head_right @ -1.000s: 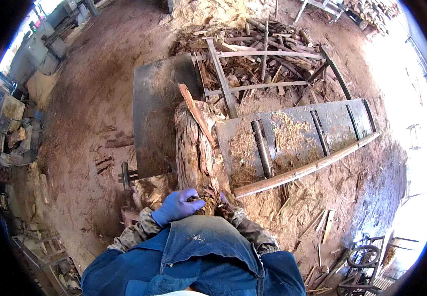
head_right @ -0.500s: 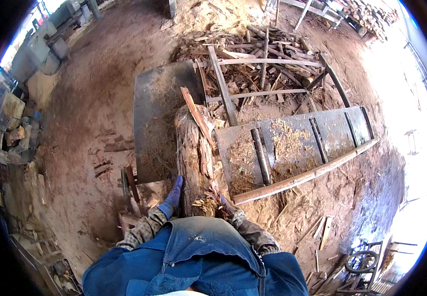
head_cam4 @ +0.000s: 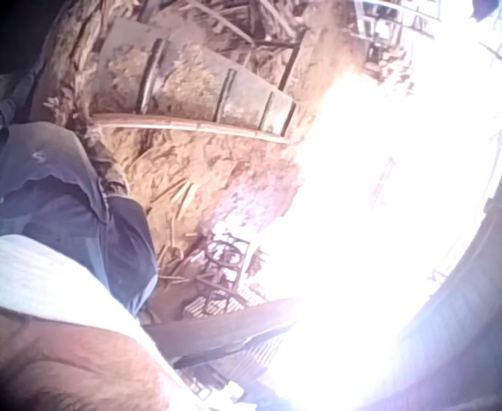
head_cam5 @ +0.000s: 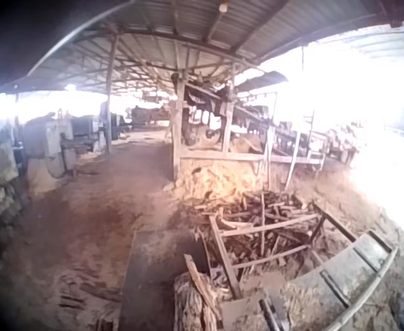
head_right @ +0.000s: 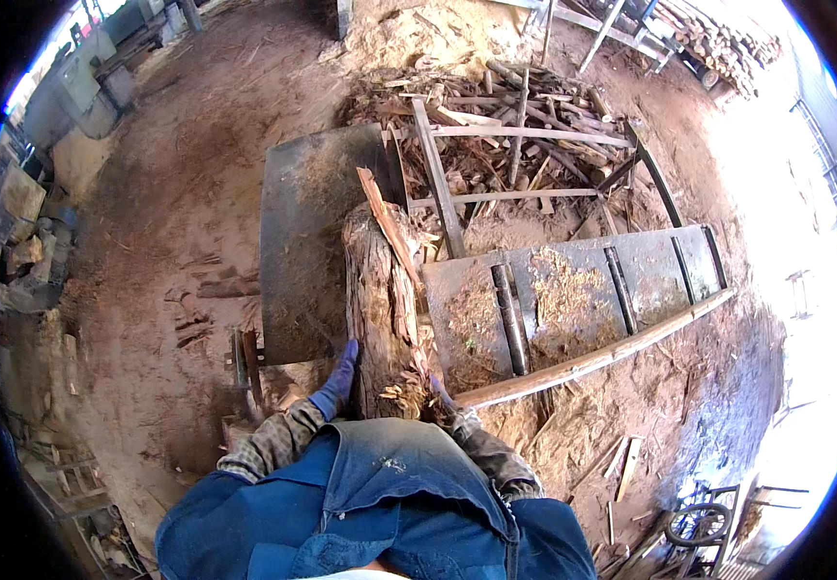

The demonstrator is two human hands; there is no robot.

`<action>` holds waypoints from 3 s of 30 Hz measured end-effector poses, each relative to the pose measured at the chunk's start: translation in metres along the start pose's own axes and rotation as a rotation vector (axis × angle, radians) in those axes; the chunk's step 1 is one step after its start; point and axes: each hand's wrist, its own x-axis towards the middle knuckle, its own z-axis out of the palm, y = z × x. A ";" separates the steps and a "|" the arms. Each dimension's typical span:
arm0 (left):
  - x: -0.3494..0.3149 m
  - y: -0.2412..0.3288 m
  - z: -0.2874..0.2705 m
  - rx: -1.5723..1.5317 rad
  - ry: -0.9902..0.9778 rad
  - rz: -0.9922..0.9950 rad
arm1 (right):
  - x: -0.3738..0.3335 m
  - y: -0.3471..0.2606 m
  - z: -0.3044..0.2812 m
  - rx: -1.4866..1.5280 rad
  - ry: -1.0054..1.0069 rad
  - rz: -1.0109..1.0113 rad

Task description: The person picks up logs from a pile and places them onto a metal conveyor belt. They then push the logs into a processing machine, which appears to be a wood chipper or shredder. The person repeats this process, handling multiple logs one by one.

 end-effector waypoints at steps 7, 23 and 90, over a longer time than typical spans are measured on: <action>0.033 0.021 0.004 0.209 0.021 0.222 | 0.011 -0.009 0.003 -0.017 -0.010 -0.056; -0.090 0.053 0.023 -0.304 -0.137 -0.060 | -0.028 0.009 0.063 -0.147 -0.191 0.040; -0.004 0.001 0.023 -0.040 0.032 0.237 | 0.016 0.012 0.039 0.013 0.030 0.028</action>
